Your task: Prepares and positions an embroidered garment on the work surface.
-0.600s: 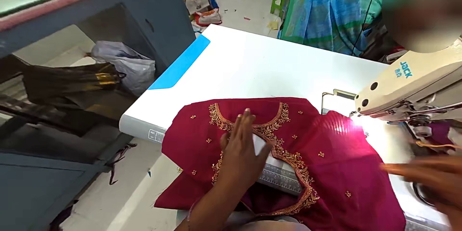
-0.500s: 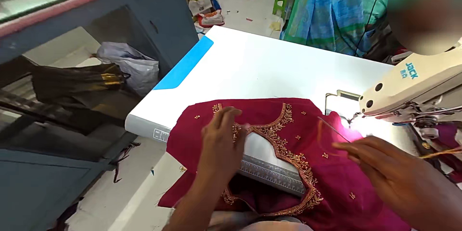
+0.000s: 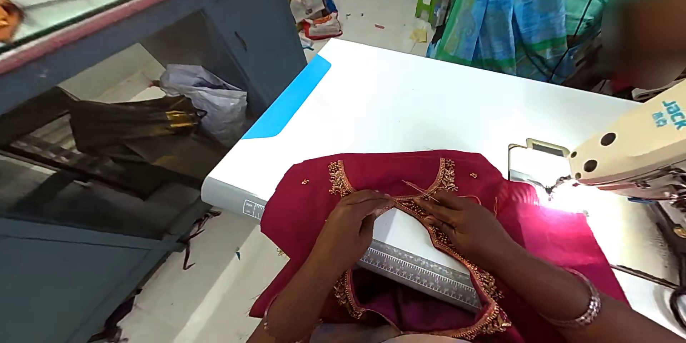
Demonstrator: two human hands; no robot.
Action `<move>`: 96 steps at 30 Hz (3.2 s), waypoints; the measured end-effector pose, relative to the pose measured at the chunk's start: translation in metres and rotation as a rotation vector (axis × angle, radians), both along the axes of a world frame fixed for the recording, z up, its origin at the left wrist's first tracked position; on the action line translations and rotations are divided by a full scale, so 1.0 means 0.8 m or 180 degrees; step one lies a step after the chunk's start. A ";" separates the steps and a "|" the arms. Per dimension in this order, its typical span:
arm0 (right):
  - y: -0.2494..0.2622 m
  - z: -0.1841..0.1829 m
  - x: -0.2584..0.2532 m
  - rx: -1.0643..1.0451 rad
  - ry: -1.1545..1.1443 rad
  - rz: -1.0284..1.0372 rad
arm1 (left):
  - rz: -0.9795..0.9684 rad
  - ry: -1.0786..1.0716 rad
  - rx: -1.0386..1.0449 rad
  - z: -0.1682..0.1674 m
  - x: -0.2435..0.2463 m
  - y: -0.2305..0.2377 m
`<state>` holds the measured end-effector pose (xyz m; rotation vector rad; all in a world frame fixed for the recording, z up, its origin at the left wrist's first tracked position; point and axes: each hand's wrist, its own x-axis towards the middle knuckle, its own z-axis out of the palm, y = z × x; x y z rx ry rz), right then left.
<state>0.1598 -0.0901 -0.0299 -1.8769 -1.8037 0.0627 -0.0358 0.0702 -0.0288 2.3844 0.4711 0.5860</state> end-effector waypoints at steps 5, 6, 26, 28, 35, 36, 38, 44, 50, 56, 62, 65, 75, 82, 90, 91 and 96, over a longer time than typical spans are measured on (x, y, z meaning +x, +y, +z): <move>-0.002 0.001 0.004 -0.0137 -0.0007 0.0034 | -0.0277 0.0156 -0.0116 0.010 -0.007 0.016; -0.001 0.001 0.008 -0.0139 -0.0014 0.0037 | -0.0386 0.0211 -0.0122 0.013 -0.005 0.020; -0.046 0.045 -0.077 -0.0684 0.1292 -0.0586 | -0.0085 -0.0001 0.0931 -0.018 -0.050 -0.028; -0.051 0.039 -0.085 -0.0783 0.1994 -0.0762 | -0.0105 -0.0120 0.0978 -0.017 -0.050 -0.023; -0.055 0.085 -0.067 0.0600 0.4819 -0.1236 | 0.0291 -0.0393 0.0856 -0.023 -0.041 -0.023; -0.055 0.082 -0.064 0.0672 0.4746 -0.1208 | 0.0407 -0.0399 0.0903 -0.023 -0.037 -0.029; -0.051 0.073 -0.066 0.0724 0.4381 -0.1351 | 0.0572 -0.0332 0.1104 -0.020 -0.033 -0.036; -0.052 0.053 -0.071 0.0865 0.3484 -0.1061 | 0.0622 -0.0651 0.1460 -0.040 -0.031 -0.034; -0.073 0.060 -0.059 0.0330 0.3204 -0.1206 | 0.1175 -0.0499 0.0526 -0.001 -0.069 0.002; -0.135 0.065 -0.042 -0.0229 0.0600 -0.2473 | 0.1520 0.0008 0.0502 0.019 -0.090 0.057; -0.160 0.044 -0.052 -0.1098 0.0834 -0.2581 | -0.0089 0.0744 0.0968 -0.002 -0.020 0.019; -0.139 0.033 -0.066 -0.1046 0.0369 -0.2531 | -0.0185 0.1092 0.1046 -0.004 -0.009 0.036; 0.019 0.037 -0.053 -0.1637 -0.0201 -0.1714 | 0.0104 0.1482 0.0846 0.012 -0.045 0.181; 0.098 0.054 0.045 -0.1603 -0.0044 -0.1292 | 0.0841 0.1444 0.1177 0.048 0.022 0.193; 0.014 0.075 0.072 -0.1130 0.0313 -0.1870 | 0.0313 0.1720 -0.0412 0.093 0.096 0.034; 0.007 0.071 0.076 -0.1162 0.0339 -0.2004 | 0.0425 0.1714 -0.0399 0.084 0.110 0.025; 0.000 0.078 0.081 -0.1264 0.0513 -0.2126 | 0.0917 0.1538 -0.0744 0.081 0.144 -0.013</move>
